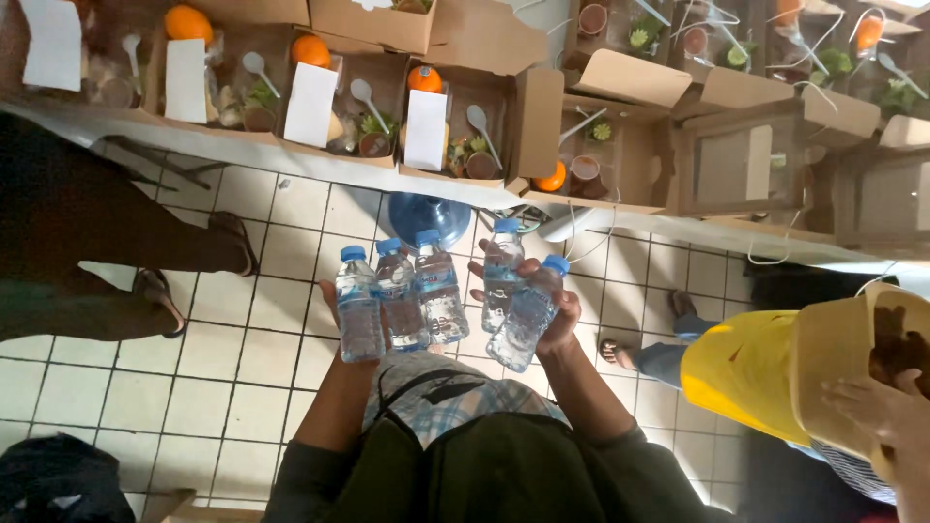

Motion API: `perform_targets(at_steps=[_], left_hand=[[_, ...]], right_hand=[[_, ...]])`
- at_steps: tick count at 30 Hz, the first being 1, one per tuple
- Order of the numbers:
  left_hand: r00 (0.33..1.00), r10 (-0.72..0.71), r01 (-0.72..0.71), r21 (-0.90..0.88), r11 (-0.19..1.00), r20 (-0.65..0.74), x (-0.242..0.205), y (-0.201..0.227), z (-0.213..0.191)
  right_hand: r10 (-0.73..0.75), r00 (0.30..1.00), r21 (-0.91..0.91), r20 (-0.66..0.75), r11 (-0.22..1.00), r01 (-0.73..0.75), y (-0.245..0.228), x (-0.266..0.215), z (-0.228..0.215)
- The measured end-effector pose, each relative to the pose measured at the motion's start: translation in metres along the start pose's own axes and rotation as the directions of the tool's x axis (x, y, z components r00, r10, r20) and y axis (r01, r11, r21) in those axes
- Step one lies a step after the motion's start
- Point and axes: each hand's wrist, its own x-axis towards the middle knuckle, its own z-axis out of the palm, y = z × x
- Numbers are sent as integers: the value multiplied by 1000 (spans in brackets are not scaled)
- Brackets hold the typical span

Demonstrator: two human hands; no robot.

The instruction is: The person unpacks plastic-wrapped packs of water bottles from a plastic bag and places them into open cardboard boxes arranged on a table. The boxes already contain oranges, small containers, and white paper inserts. The person repeats this process multiple times, moving between the bag and the boxes.

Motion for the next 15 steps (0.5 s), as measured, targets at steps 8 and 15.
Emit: perform_targets(at_steps=[8, 15], left_hand=[[996, 62, -65, -61, 996, -57, -46, 1, -37], [994, 102, -101, -37, 994, 27, -121, 17, -25]], right_hand=[[124, 992, -197, 28, 973, -116, 44, -31, -9], [268, 957, -50, -111, 960, -274, 88, -60, 33]])
